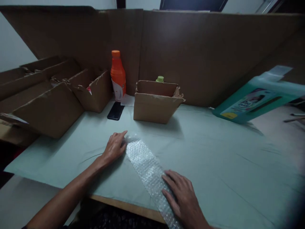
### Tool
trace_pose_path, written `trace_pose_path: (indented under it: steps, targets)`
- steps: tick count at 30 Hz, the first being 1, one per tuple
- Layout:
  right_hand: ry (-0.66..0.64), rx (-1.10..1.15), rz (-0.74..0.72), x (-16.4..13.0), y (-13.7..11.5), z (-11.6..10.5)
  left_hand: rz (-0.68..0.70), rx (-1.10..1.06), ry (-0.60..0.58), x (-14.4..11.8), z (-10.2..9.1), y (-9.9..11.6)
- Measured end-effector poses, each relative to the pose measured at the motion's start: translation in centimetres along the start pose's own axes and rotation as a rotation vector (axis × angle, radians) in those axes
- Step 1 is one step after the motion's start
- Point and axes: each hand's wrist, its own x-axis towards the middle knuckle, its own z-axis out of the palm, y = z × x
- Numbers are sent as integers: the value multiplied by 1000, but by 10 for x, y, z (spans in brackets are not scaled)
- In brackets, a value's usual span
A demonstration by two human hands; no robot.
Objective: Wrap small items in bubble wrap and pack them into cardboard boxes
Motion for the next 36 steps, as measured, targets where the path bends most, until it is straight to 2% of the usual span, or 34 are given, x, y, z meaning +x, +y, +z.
trace_pose_path:
  steps: [2, 5, 8, 10, 13, 16, 18, 20, 22, 24, 26, 29, 31, 33, 36]
  targets:
    - [53, 0, -22, 5, -5, -2, 4, 15, -6, -6, -2, 9]
    - [45, -1, -58, 29, 6, -12, -5, 15, 8, -17, -14, 19]
    - [-6, -97, -58, 56, 29, -22, -62, 42, 40, -29, -26, 14]
    - [6, -209, -11, 69, 45, -27, -74, 89, 44, -36, -33, 4]
    - [99, -325, 76, 78, 58, -30, -19, 182, 143, -44, -40, -8]
    - [121, -288, 79, 88, 43, -18, 111, 239, 266, -44, -40, -1]
    - [46, -194, 17, 102, 18, 1, 242, 240, 222, -37, -31, 14]
    - [-63, -97, -43, 117, -7, 24, 331, 263, 66, -31, -15, 29]
    - [-157, -50, -83, 125, -18, 41, 342, 324, -114, -30, 0, 34]
    - [-213, -57, -106, 113, -6, 46, 319, 382, -216, -35, 10, 28]
    - [-209, -97, -76, 80, 25, 37, 323, 400, -230, -43, 12, 16]
    - [-103, -203, 154, 17, 85, 1, 356, 376, -206, -54, 9, 3]
    - [-25, -265, 346, -13, 115, -25, 367, 348, -175, -56, 5, 2]
    - [46, -298, 464, -24, 130, -43, 345, 321, -96, -56, 0, 6]
    - [94, -316, 542, -10, 131, -44, 200, 328, 46, -55, -9, 10]
